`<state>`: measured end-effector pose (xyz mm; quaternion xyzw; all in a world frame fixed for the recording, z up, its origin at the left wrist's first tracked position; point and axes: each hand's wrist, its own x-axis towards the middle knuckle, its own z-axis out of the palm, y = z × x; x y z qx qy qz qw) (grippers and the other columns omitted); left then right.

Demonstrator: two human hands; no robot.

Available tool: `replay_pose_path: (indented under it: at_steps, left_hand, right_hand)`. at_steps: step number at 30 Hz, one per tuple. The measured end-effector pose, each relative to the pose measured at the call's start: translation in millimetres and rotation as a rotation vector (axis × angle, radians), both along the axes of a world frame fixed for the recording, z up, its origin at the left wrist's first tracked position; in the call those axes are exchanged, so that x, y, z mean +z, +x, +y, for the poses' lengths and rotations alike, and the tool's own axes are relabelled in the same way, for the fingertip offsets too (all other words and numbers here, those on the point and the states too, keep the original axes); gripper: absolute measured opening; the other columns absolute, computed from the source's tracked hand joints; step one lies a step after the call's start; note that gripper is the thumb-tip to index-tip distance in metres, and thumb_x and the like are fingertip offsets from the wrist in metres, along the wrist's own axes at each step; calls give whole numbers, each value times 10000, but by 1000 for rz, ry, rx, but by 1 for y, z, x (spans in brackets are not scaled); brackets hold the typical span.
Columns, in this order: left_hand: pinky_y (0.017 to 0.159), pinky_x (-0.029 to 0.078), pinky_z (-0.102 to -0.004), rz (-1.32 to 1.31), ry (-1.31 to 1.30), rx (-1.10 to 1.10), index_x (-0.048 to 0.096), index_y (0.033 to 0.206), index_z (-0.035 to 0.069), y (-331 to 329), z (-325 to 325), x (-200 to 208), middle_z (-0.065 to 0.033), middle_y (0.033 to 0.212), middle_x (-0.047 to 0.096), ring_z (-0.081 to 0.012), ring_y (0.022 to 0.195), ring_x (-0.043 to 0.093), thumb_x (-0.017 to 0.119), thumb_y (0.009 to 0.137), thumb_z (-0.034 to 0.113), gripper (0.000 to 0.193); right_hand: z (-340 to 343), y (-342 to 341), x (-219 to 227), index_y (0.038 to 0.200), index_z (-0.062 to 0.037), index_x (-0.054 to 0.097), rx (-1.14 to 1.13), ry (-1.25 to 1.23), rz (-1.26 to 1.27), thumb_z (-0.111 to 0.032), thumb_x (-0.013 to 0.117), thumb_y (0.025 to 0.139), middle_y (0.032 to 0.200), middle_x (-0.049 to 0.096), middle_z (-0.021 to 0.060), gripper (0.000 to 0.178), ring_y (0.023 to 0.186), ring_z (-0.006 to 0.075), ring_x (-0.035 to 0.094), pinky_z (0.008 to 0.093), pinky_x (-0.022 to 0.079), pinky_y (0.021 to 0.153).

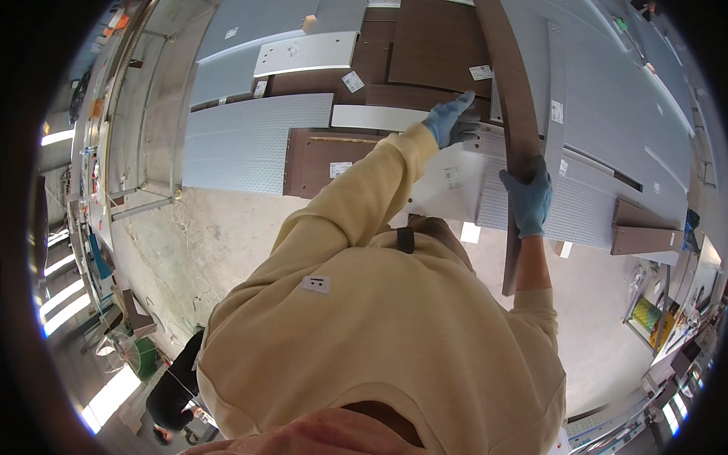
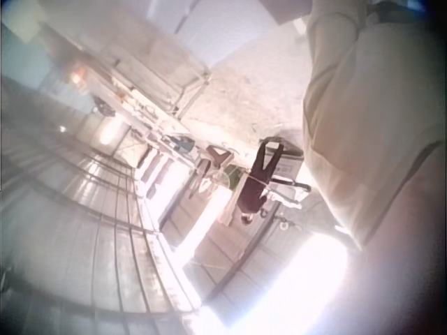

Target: The person picks up flat panels from a table and stacks them in alternating orientations. They handle brown and white panels one at a time, placing each on top of the growing stack and occasionally adjusting alignment.

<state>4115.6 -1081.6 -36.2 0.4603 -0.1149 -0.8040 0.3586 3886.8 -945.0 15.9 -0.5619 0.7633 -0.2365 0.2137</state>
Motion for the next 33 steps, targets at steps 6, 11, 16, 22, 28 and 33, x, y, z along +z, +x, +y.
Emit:
replay_pose_path:
  at_steps: [6,11,16,22,28,33]
  left_hand:
    - [820,651,-462,203,-250,124,687,1318,117,-16,-26,9,-76,1233,756,-259,1057,750,840,955,264,421]
    - [878,678,-491,147,-125,56,670,1305,-2,20,6,8,-143,1223,750,-306,1079,765,779,972,91,362]
    - [947,660,-460,144,-205,10,631,1342,-37,99,28,31,-153,1238,744,-316,1079,764,788,966,90,426]
    - [1003,633,-455,122,-283,181,616,1361,-69,224,81,49,-176,1275,732,-323,1139,743,789,969,100,460]
    - [920,634,-432,55,-164,456,652,1336,-25,331,165,42,-150,1252,746,-292,1102,747,767,990,126,395]
    - [827,631,-431,3,-9,559,713,1249,29,390,226,6,-111,1178,757,-262,1004,743,766,1000,141,278]
  right_hand:
    - [57,43,19,1496,-25,561,63,-22,201,-364,932,713,1417,608,249,930,1276,463,604,526,505,1093]
    - [100,83,7,1530,-80,509,71,-145,483,-368,937,656,1478,537,237,1016,1269,489,577,579,506,1054]
    - [112,124,0,1532,-70,482,172,-273,425,-344,924,657,1504,510,265,1018,1340,498,519,578,461,1086]
    - [101,183,-3,1564,-56,444,442,-347,367,-375,926,675,1585,473,277,1060,1381,503,508,583,451,1108]
    - [74,241,-12,1503,-70,506,728,-308,286,-381,919,673,1604,465,264,977,1381,483,518,585,452,1114]
    - [56,278,-25,1481,-119,550,972,-310,233,-359,934,638,1638,426,237,957,1406,469,499,579,438,1145]
